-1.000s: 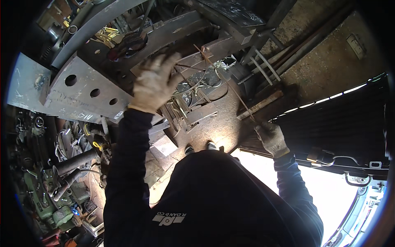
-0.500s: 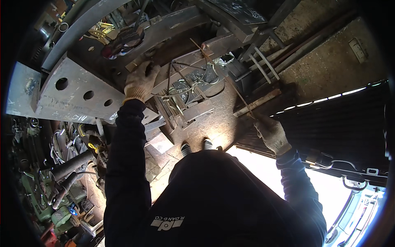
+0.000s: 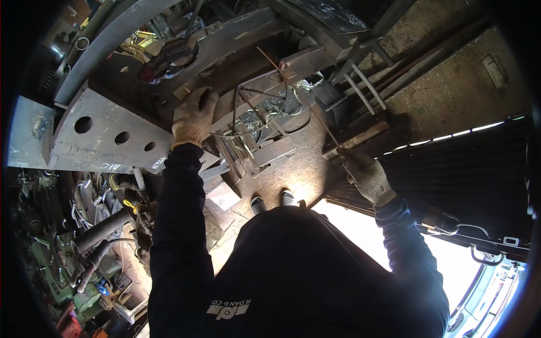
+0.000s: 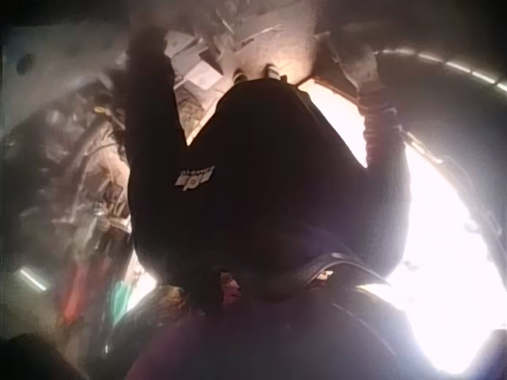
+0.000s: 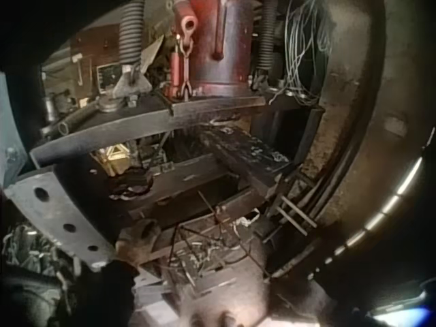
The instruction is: The person bends a metal wire around a curved jig fixture by hand, repeatedly shaping and checking the curve.
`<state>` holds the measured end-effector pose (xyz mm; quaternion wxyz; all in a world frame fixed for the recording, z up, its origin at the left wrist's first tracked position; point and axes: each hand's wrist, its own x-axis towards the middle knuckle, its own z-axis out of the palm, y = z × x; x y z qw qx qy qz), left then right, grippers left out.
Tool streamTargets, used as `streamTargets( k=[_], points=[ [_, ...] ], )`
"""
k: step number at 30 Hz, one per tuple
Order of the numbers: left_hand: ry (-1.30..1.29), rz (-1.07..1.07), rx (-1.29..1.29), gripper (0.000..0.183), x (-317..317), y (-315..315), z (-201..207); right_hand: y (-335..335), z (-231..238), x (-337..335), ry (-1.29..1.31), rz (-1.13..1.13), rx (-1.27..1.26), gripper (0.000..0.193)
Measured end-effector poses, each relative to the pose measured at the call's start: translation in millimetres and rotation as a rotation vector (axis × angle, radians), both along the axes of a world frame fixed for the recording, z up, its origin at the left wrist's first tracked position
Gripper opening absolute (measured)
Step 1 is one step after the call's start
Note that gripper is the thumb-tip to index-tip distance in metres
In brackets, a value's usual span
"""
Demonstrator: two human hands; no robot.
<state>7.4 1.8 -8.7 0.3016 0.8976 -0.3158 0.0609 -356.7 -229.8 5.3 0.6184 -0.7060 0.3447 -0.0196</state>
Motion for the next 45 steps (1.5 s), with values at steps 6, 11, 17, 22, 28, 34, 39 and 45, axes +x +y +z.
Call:
streamTargets(
  k=[6,11,17,22,28,34,39,45],
  points=[
    [0.086,0.050,-0.040,0.039,0.2,-1.7,0.4,-0.9,-5.3,-0.4,-0.020,0.043,-0.059,0.037],
    [0.116,0.066,-0.041,0.040,-1.1,-1.7,1.4,-1.6,-4.7,0.0,-0.020,0.037,-0.026,0.036],
    [0.143,0.075,-0.052,0.040,-3.3,-0.3,4.4,3.2,-14.3,-1.4,-0.127,-0.062,0.241,0.032],
    [0.120,0.109,0.002,0.039,1.5,0.0,1.2,10.1,-9.3,-1.1,-0.166,-0.070,0.492,0.035],
    [0.115,0.060,-0.047,0.038,2.1,-4.0,-1.3,23.0,-12.8,4.1,-0.282,-0.205,0.764,0.049],
    [0.066,0.019,-0.034,0.037,6.6,4.6,-10.0,14.0,-1.3,-3.9,-0.217,-0.055,0.593,0.042],
    [0.079,0.029,-0.062,0.036,4.5,2.5,-9.2,9.6,12.8,-2.4,-0.088,0.018,0.417,0.044],
    [0.062,0.063,0.039,0.038,4.9,4.6,-5.9,20.9,-15.5,-2.0,-0.207,-0.041,0.592,0.039]
  ],
)
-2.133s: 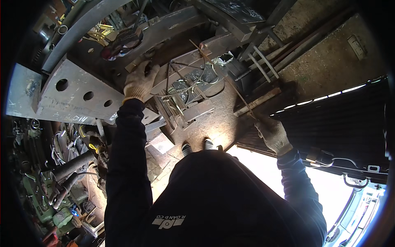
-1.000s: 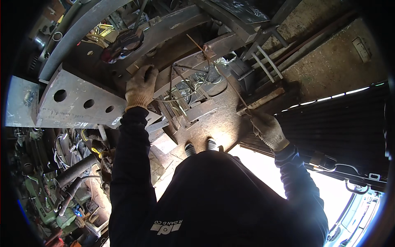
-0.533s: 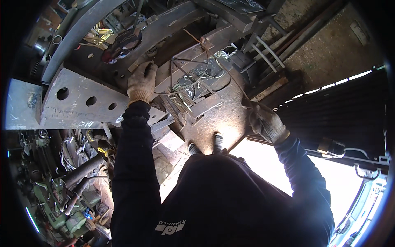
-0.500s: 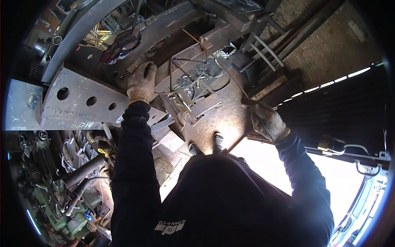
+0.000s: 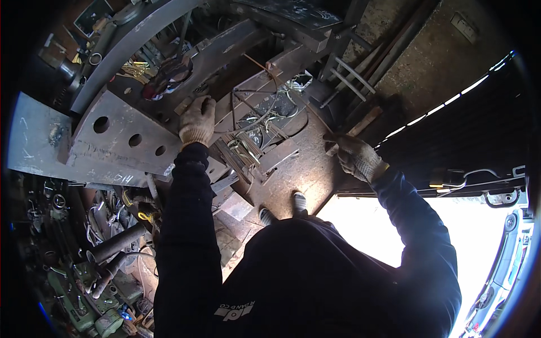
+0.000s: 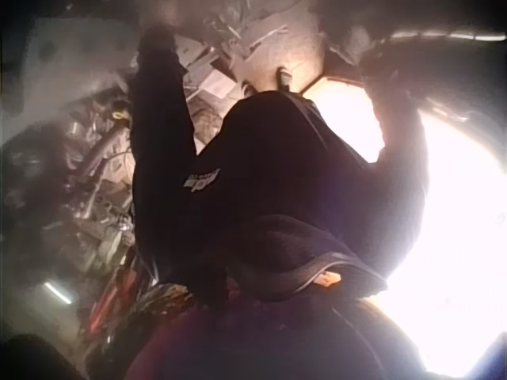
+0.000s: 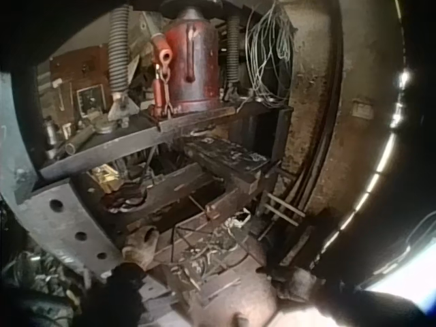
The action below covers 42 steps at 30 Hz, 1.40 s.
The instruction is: The person bends a metal wire around a curved jig fixture by hand, repeatedly shaping and checking the curve.
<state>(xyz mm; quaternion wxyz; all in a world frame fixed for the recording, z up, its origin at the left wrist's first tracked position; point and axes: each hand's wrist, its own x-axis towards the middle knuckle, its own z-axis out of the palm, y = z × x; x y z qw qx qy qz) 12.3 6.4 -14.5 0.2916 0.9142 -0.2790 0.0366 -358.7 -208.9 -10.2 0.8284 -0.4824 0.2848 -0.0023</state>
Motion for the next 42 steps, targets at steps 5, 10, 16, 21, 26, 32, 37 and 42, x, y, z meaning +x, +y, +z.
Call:
streamTargets(
  k=[5,10,16,21,26,32,37,42],
  points=[
    [0.011,-0.025,0.019,0.041,-8.3,-8.4,11.2,28.4,-21.2,8.7,-0.336,-0.030,0.354,0.055],
    [-0.006,-0.010,0.040,0.043,-4.5,-6.7,5.2,113.0,-3.9,44.8,-0.248,-0.245,0.289,0.055],
    [-0.019,-0.020,0.069,0.044,-7.7,-7.6,6.3,202.4,3.6,122.9,-0.190,-0.528,0.293,0.047],
    [-0.052,-0.003,0.089,0.042,-10.3,-4.4,12.8,145.4,-15.9,67.0,-0.044,-0.213,-0.094,0.045],
    [-0.057,-0.025,0.106,0.042,-9.2,-3.0,11.7,103.3,20.1,54.6,0.057,0.000,-0.131,0.037],
    [-0.011,-0.045,0.054,0.040,-8.4,-0.5,9.0,84.4,18.8,54.8,0.129,0.055,-0.209,0.052],
    [-0.019,-0.069,-0.029,0.041,-5.0,-2.1,0.2,79.7,23.9,55.9,0.150,0.078,-0.247,0.051],
    [-0.023,-0.026,0.024,0.042,-5.9,-0.6,3.7,123.2,1.5,80.2,-0.029,-0.329,0.062,0.047]
  ],
)
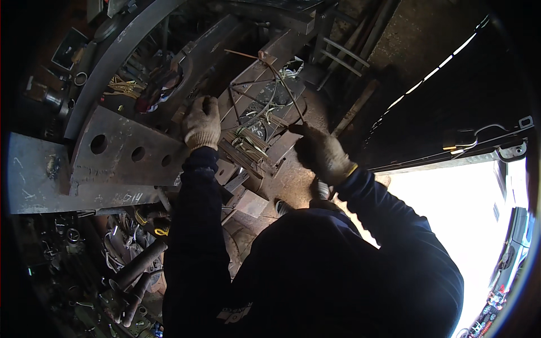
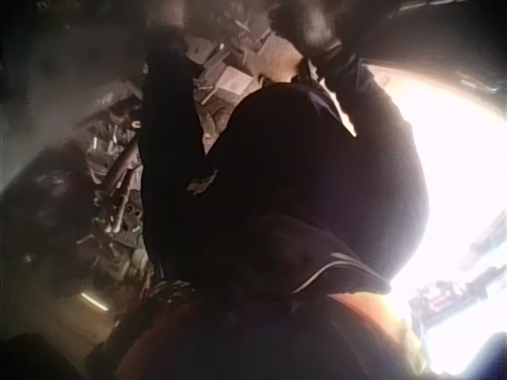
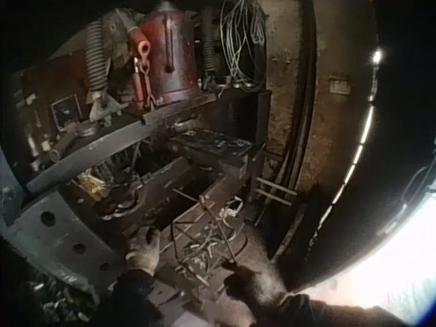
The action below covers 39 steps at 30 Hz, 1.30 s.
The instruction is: The person bends a metal wire around a curved jig fixture by hand, repeatedly shaping and checking the curve.
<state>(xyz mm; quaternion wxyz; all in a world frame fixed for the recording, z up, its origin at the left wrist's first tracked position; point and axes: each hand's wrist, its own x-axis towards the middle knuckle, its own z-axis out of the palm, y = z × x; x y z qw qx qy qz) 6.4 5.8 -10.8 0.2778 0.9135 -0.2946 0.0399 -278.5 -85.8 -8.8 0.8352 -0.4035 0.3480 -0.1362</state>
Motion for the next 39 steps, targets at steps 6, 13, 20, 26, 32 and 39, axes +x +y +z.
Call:
streamTargets(
  k=[6,13,20,26,32,39],
  points=[
    [-0.028,-0.008,0.020,0.043,-6.6,-9.4,5.3,77.6,-21.7,93.6,-0.202,-0.450,0.213,0.039],
    [0.011,-0.008,0.004,0.043,-5.7,-2.7,8.4,-5.1,4.4,13.1,0.063,0.113,-0.047,0.054],
    [0.001,-0.029,-0.003,0.043,-0.5,-2.6,-3.0,-33.5,15.3,13.0,0.134,0.228,-0.083,0.053],
    [-0.032,-0.018,0.014,0.043,-4.1,-5.5,0.0,16.2,-2.0,67.7,-0.003,-0.365,0.296,0.053],
    [0.090,0.005,-0.012,0.045,-8.6,-7.9,13.1,49.8,-21.1,104.6,-0.166,-0.436,0.207,0.051],
    [0.025,0.010,-0.078,0.041,-9.6,-2.8,7.2,-58.4,-0.5,42.5,0.078,0.215,-0.082,0.047]
  ],
)
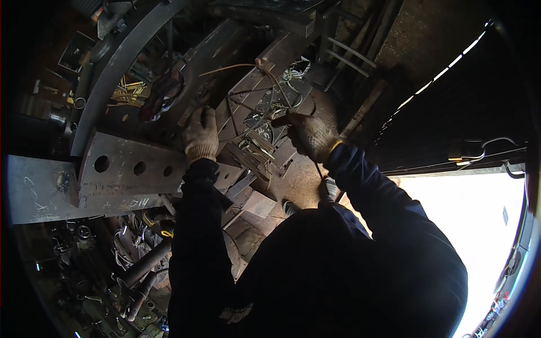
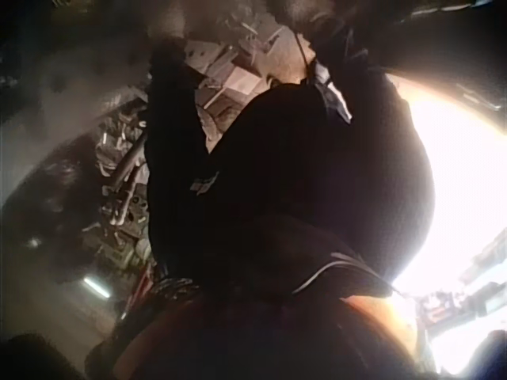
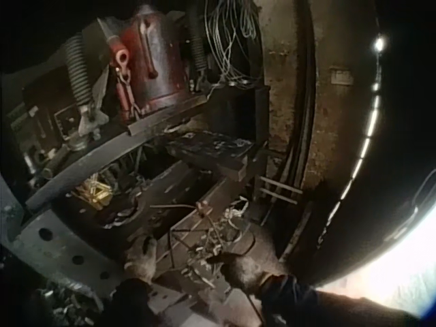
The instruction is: The person bends a metal wire around a curved jig fixture by hand, repeatedly shaping and checking the curve.
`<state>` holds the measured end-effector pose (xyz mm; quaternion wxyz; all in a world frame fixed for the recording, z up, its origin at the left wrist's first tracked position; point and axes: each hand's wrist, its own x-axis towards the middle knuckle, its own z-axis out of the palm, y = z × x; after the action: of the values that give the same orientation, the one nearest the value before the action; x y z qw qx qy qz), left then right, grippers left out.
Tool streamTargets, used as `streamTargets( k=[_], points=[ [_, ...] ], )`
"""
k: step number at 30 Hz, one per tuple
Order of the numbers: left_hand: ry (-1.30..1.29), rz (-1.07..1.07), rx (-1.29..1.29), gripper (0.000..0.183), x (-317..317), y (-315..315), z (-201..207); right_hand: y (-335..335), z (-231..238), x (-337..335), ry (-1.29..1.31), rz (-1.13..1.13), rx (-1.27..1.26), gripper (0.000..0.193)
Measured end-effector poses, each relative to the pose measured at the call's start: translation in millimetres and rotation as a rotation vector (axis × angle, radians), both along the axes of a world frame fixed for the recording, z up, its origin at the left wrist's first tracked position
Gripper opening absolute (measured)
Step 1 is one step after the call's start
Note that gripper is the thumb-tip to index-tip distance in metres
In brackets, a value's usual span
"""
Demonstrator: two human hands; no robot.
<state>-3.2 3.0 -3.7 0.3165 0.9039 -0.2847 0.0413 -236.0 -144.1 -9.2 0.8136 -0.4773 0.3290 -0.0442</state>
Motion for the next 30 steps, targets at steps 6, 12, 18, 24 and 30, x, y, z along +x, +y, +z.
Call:
streamTargets(
  k=[6,12,18,24,30],
  points=[
    [0.002,-0.002,0.038,0.039,-1.7,-6.5,-1.9,-3.1,-8.9,8.0,-0.007,0.004,-0.004,0.051],
    [0.014,0.007,0.009,0.039,1.6,-1.1,-2.0,49.9,-9.7,50.0,-0.146,-0.504,0.257,0.053],
    [0.008,-0.007,0.004,0.040,3.3,0.2,-6.1,57.1,-43.1,75.0,-0.198,-0.560,-0.071,0.053],
    [0.077,0.030,0.015,0.043,-0.9,-4.8,-0.4,-22.7,-12.7,40.0,-0.008,-0.043,-0.079,0.052],
    [0.137,0.055,-0.040,0.042,-5.9,-7.8,8.0,-25.1,-30.6,43.4,-0.034,-0.076,0.090,0.050]
  ],
)
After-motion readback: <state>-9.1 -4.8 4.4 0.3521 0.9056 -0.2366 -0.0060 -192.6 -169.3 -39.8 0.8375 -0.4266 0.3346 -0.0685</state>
